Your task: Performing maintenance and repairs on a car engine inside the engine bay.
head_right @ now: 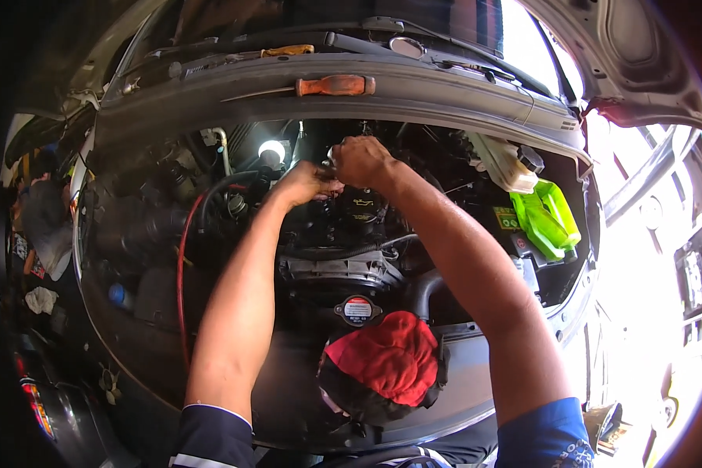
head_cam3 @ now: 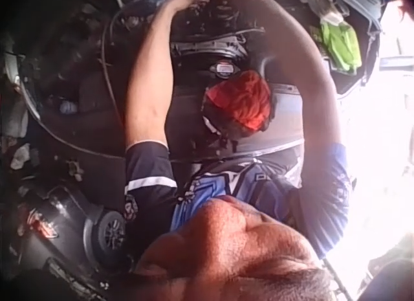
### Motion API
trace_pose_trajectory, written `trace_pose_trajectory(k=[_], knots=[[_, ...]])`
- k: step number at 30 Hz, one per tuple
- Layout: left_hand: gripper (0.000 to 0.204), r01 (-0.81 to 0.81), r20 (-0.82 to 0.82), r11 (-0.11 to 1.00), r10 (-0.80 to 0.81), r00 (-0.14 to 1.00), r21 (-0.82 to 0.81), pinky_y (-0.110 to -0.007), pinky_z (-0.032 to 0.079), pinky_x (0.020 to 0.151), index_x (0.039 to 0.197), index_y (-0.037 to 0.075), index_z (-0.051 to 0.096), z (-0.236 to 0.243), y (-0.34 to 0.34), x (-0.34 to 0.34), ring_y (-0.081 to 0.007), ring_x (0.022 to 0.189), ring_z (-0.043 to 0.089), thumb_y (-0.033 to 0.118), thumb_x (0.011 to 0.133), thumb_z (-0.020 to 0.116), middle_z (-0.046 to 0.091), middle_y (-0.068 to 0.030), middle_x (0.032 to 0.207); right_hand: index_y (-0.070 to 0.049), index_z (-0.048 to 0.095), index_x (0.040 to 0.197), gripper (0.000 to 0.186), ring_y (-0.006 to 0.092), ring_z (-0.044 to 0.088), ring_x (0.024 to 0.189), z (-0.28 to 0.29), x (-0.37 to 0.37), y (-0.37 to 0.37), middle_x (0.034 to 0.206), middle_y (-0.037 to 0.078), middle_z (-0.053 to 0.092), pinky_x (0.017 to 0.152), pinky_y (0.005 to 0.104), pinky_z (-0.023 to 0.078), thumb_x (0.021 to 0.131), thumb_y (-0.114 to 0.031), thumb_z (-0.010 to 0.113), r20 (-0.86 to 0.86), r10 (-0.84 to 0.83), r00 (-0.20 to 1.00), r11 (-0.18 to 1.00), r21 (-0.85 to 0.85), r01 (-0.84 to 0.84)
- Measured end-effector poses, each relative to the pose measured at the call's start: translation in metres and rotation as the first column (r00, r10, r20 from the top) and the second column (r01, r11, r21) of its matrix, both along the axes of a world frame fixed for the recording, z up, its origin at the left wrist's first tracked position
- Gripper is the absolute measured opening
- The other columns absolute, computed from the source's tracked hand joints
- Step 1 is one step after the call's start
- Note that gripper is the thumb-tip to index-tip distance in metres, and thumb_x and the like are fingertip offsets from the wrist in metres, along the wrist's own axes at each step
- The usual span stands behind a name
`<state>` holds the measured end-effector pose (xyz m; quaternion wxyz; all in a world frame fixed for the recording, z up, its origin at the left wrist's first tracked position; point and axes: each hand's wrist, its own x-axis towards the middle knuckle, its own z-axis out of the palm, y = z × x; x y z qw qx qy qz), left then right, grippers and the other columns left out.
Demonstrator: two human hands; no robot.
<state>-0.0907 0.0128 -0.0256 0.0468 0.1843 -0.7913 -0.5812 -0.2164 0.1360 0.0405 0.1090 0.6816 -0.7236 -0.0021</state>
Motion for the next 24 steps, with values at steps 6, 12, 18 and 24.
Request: trace_pose_trajectory(k=[6,12,18,24], knots=[[0.023,-0.012,0.032,0.997,0.015,0.999,-0.078,-0.025,0.055,0.072,0.103,0.002,0.073,-0.002,-0.001,0.001,-0.0113,0.081,0.069,0.02,0.089,0.076,0.074,-0.0044,0.092,0.004,0.066,0.089,0.022,0.0343,0.069,0.088,0.008,-0.001,-0.001,0.083,0.021,0.069,0.082,0.0442,0.055,0.083,-0.016,0.061,0.003,0.352,0.936,0.936,0.01,-0.352],[0.025,0.005,0.019,1.0,-0.005,1.0,-0.015,-0.025,0.055,0.072,0.103,0.003,0.073,-0.007,-0.008,0.0,-0.0104,0.081,0.068,0.023,0.088,0.077,0.074,-0.0044,0.092,0.004,0.067,0.091,0.023,0.0356,0.069,0.088,0.004,0.007,-0.01,0.088,0.02,0.069,0.082,0.0426,0.055,0.08,-0.016,0.06,-0.038,0.02,0.999,0.995,0.101,-0.016],[0.026,-0.013,0.054,1.0,0.014,0.998,-0.022,-0.025,0.055,0.074,0.106,0.004,0.073,-0.007,-0.01,0.002,-0.0105,0.083,0.069,0.023,0.088,0.076,0.074,-0.0038,0.094,0.001,0.068,0.092,0.021,0.0354,0.069,0.089,0.001,-0.009,-0.013,0.088,0.021,0.069,0.083,0.043,0.055,0.081,-0.014,0.058,-0.139,0.394,0.909,0.918,0.102,-0.382],[0.024,-0.022,0.039,0.999,0.02,0.999,0.049,-0.025,0.054,0.064,0.105,0.001,0.072,-0.004,-0.007,0.002,-0.0097,0.071,0.066,0.015,0.085,0.078,0.074,-0.0052,0.087,0.003,0.069,0.09,0.022,0.0346,0.069,0.09,-0.005,0.001,-0.012,0.087,0.023,0.069,0.085,0.0427,0.054,0.079,-0.014,0.06,-0.011,0.088,0.996,0.994,0.07,-0.087]])
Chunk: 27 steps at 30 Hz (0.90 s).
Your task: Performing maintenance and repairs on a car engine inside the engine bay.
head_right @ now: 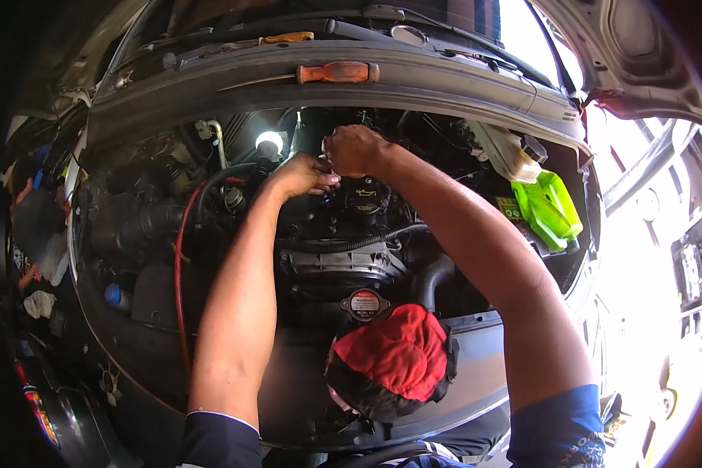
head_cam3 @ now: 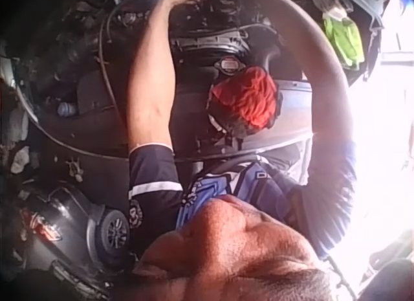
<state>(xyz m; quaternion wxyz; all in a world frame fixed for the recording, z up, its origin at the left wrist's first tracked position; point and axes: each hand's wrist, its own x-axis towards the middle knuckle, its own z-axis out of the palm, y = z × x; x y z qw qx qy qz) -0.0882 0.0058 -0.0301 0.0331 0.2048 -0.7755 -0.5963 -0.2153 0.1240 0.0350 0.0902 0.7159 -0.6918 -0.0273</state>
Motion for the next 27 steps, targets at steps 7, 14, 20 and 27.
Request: trace_pose_trajectory(k=[7,14,20,27], knots=[[0.031,0.005,0.04,1.0,-0.004,0.999,-0.029,-0.025,0.055,0.077,0.11,0.004,0.071,0.007,0.003,0.004,-0.0107,0.084,0.068,0.023,0.087,0.078,0.074,-0.0043,0.096,0.004,0.069,0.088,0.024,0.0342,0.069,0.091,0.001,-0.007,0.002,0.086,0.024,0.069,0.086,0.042,0.055,0.079,-0.016,0.061,-0.139,0.334,0.932,0.94,-0.019,-0.34],[0.031,0.011,0.049,1.0,-0.01,0.999,-0.013,-0.026,0.055,0.077,0.111,0.004,0.071,0.007,0.003,0.003,-0.0112,0.084,0.068,0.021,0.086,0.078,0.074,-0.0034,0.094,0.003,0.068,0.091,0.023,0.0318,0.069,0.091,-0.005,-0.001,0.0,0.088,0.02,0.07,0.091,0.0396,0.053,0.078,-0.015,0.061,0.079,-0.142,0.987,0.99,0.035,0.14],[0.018,-0.044,-0.074,0.997,0.039,0.997,-0.063,-0.026,0.052,0.058,0.092,0.002,0.071,0.001,0.005,0.0,-0.0117,0.067,0.064,0.012,0.081,0.082,0.071,-0.0047,0.08,-0.001,0.07,0.089,0.016,0.0291,0.067,0.102,-0.007,-0.008,-0.004,0.097,0.017,0.071,0.095,0.0378,0.051,0.076,-0.011,0.067,-0.151,0.252,0.956,0.964,0.127,-0.234],[0.018,-0.049,-0.075,0.998,0.046,0.996,-0.039,-0.027,0.053,0.058,0.09,0.002,0.069,-0.003,0.001,-0.001,-0.0122,0.067,0.065,0.01,0.079,0.082,0.069,-0.0044,0.077,-0.001,0.067,0.104,0.033,0.0277,0.067,0.098,-0.005,-0.008,-0.007,0.095,0.016,0.069,0.095,0.0362,0.049,0.077,-0.019,0.069,-0.191,0.368,0.91,0.93,0.075,-0.361]])
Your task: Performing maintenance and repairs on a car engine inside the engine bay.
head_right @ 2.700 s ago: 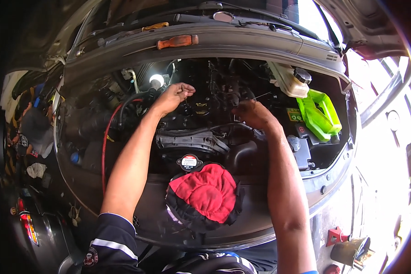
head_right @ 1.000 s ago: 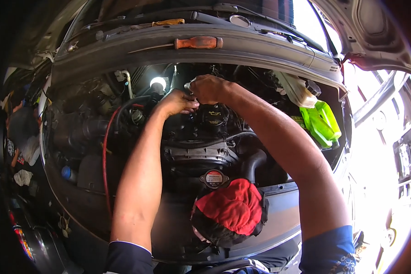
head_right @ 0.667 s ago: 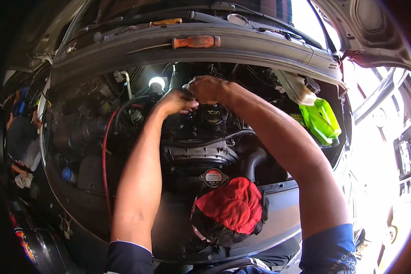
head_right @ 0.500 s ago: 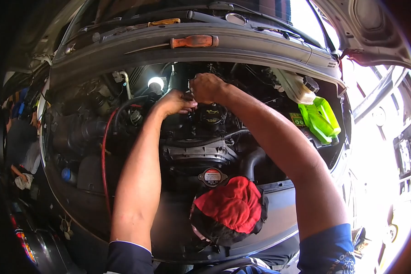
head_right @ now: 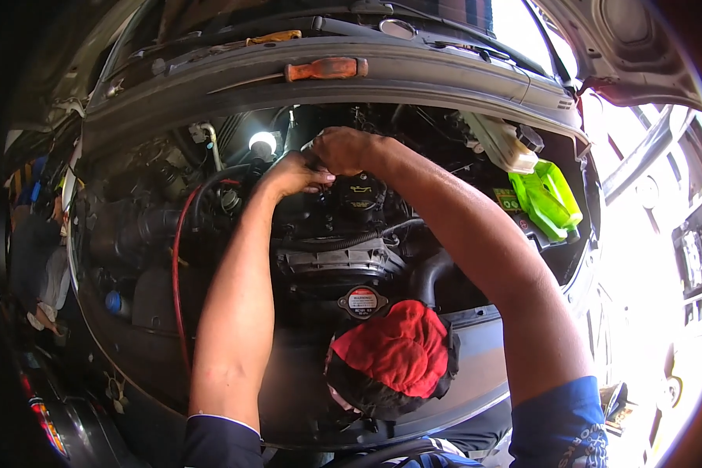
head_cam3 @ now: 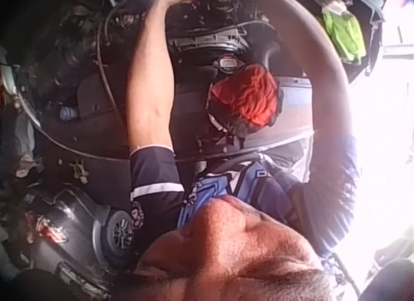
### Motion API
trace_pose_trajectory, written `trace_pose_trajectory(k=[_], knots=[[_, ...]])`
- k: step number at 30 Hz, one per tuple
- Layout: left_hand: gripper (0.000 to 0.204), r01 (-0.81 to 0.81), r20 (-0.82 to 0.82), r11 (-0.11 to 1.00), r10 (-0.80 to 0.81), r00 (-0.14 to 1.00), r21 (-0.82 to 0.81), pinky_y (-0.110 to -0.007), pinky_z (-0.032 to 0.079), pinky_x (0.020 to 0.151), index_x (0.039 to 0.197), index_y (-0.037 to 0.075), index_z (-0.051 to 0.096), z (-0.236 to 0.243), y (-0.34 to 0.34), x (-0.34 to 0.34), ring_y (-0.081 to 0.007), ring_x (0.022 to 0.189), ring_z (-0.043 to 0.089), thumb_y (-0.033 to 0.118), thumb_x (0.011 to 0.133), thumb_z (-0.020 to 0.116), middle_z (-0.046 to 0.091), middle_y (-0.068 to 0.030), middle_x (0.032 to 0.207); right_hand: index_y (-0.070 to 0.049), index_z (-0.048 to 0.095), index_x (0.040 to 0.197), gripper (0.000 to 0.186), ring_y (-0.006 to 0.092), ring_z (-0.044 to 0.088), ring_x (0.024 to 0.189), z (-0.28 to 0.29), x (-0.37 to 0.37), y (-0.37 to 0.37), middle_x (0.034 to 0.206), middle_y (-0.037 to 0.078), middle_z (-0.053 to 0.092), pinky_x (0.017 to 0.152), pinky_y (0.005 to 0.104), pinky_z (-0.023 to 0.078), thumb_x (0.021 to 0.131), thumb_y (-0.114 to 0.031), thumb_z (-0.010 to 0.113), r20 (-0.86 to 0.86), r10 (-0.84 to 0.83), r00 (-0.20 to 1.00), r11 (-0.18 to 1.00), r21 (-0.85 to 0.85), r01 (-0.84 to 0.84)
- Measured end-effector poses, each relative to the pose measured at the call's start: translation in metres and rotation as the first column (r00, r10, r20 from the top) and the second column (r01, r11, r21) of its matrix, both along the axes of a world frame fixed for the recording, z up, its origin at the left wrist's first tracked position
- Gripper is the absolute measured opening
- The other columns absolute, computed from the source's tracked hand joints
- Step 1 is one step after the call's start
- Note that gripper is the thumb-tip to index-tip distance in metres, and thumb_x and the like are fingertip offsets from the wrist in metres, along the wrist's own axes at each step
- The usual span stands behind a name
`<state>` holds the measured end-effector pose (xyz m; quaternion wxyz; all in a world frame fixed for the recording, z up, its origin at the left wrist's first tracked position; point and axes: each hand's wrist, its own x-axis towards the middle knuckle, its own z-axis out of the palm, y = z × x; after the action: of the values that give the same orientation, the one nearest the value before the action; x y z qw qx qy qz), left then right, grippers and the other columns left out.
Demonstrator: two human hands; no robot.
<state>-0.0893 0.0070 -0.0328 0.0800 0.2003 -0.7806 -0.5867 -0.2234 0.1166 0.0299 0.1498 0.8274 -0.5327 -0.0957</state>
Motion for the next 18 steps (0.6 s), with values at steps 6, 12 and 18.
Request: trace_pose_trajectory(k=[6,12,18], knots=[[0.02,0.011,0.038,0.996,-0.014,0.999,0.083,-0.027,0.058,0.062,0.099,0.001,0.07,0.0,-0.001,0.001,-0.0129,0.07,0.067,0.004,0.081,0.079,0.07,-0.0051,0.081,-0.002,0.068,0.104,0.029,0.031,0.067,0.101,0.017,0.003,0.006,0.097,0.023,0.069,0.097,0.0393,0.049,0.084,-0.022,0.066,0.189,-0.096,0.977,0.984,0.164,0.065],[0.023,-0.018,0.025,1.0,0.018,1.0,0.003,-0.029,0.062,0.069,0.095,-0.003,0.068,0.003,0.001,-0.001,-0.0185,0.073,0.071,0.006,0.079,0.082,0.071,-0.0107,0.085,-0.001,0.07,0.099,0.023,0.0354,0.07,0.095,0.019,0.019,0.008,0.096,0.02,0.072,0.086,0.0414,0.055,0.082,-0.014,0.062,0.193,-0.454,0.87,0.89,0.056,0.452],[0.023,-0.004,0.059,1.0,0.004,0.998,-0.002,-0.028,0.06,0.066,0.093,-0.003,0.068,-0.001,-0.001,-0.002,-0.0163,0.071,0.07,0.011,0.08,0.082,0.072,-0.0095,0.084,0.001,0.071,0.092,0.021,0.0343,0.07,0.096,0.018,0.018,0.003,0.098,0.019,0.071,0.087,0.0403,0.055,0.081,-0.015,0.063,0.051,-0.234,0.971,0.972,0.012,0.233]])
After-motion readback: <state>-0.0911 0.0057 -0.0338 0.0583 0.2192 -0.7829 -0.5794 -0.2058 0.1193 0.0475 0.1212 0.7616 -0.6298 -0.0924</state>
